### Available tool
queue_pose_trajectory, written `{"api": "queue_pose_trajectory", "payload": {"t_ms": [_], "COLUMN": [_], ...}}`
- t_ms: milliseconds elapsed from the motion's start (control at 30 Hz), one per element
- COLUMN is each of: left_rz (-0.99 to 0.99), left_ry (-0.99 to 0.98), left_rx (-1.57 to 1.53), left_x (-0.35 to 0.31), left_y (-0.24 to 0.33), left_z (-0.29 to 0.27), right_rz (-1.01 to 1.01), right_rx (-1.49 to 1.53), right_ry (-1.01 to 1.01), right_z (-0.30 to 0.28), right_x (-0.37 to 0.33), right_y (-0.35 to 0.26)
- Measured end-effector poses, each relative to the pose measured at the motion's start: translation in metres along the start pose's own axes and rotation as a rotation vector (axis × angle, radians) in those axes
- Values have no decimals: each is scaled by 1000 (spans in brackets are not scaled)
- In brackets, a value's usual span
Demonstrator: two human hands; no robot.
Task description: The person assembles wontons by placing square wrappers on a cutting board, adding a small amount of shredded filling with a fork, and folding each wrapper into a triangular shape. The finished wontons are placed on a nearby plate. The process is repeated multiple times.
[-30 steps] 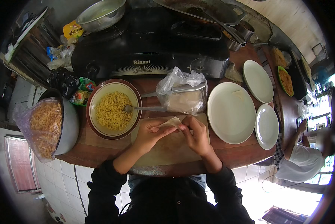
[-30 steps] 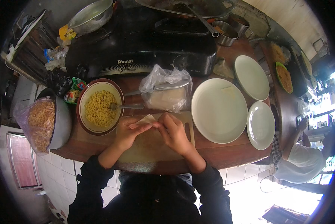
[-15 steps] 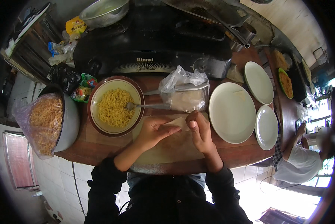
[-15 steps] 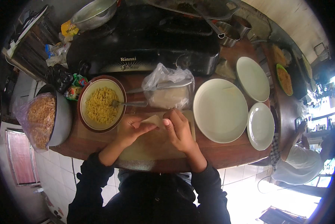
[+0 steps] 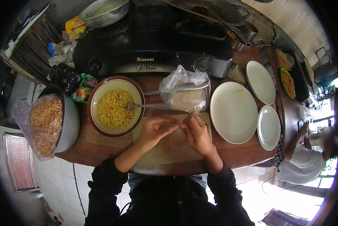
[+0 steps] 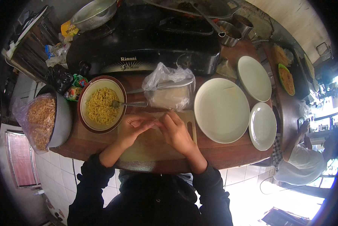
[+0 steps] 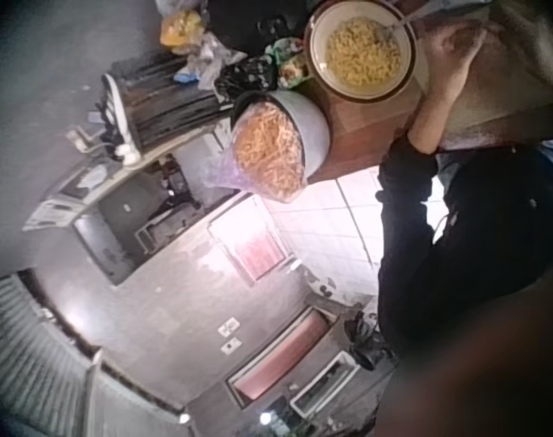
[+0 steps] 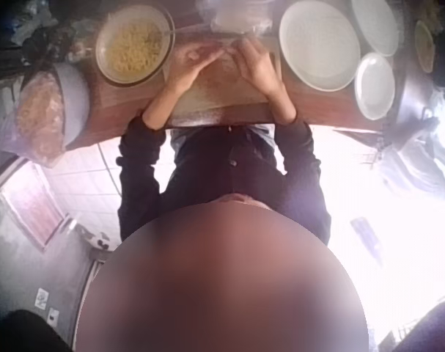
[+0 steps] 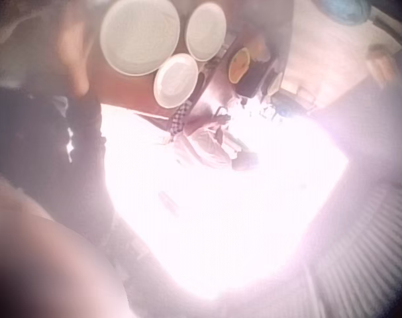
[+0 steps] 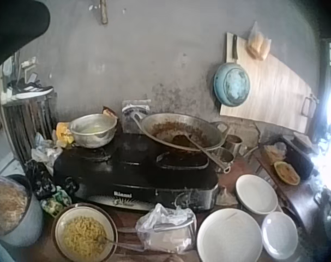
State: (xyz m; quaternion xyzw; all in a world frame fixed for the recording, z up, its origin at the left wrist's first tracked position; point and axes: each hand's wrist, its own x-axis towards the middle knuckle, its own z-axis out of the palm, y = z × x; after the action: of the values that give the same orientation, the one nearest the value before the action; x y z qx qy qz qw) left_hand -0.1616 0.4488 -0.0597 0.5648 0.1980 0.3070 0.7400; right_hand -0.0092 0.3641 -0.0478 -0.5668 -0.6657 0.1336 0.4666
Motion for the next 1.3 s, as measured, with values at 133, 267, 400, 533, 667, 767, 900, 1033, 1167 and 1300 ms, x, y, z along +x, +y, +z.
{"api": "queue_pose_trajectory", "payload": {"t_ms": [133, 267, 400, 533, 667, 767, 900, 1033, 1167, 1300], "left_rz": [-132, -97, 14, 140, 141, 157, 69, 69, -85, -75], "left_ry": [58, 90, 105, 102, 58, 85, 121, 94, 166, 168], "left_rx": [20, 26, 182, 294, 343, 337, 186, 29, -105, -112], "left_x": [-2, -2, 1, 3, 3, 1, 0, 2, 0, 0], "left_y": [3, 1, -2, -6, -9, -10, -7, -3, -2, -3], "left_z": [-1, 2, 2, 0, -5, -3, 1, 5, 6, 5], "right_rz": [78, 130, 213, 192, 175, 140, 168, 166, 184, 176], "right_rx": [6, 26, 23, -3, 25, 22, 14, 18, 4, 16], "right_ry": [1, -15, -36, -22, 0, 4, -6, 9, 31, 54], "right_z": [4, 4, 7, 10, 11, 11, 8, 2, 0, 0], "right_x": [1, 0, 2, 4, 4, 4, 6, 5, 4, 5], "right_y": [2, 1, -1, 0, 0, 0, 1, 2, 3, 3]}}
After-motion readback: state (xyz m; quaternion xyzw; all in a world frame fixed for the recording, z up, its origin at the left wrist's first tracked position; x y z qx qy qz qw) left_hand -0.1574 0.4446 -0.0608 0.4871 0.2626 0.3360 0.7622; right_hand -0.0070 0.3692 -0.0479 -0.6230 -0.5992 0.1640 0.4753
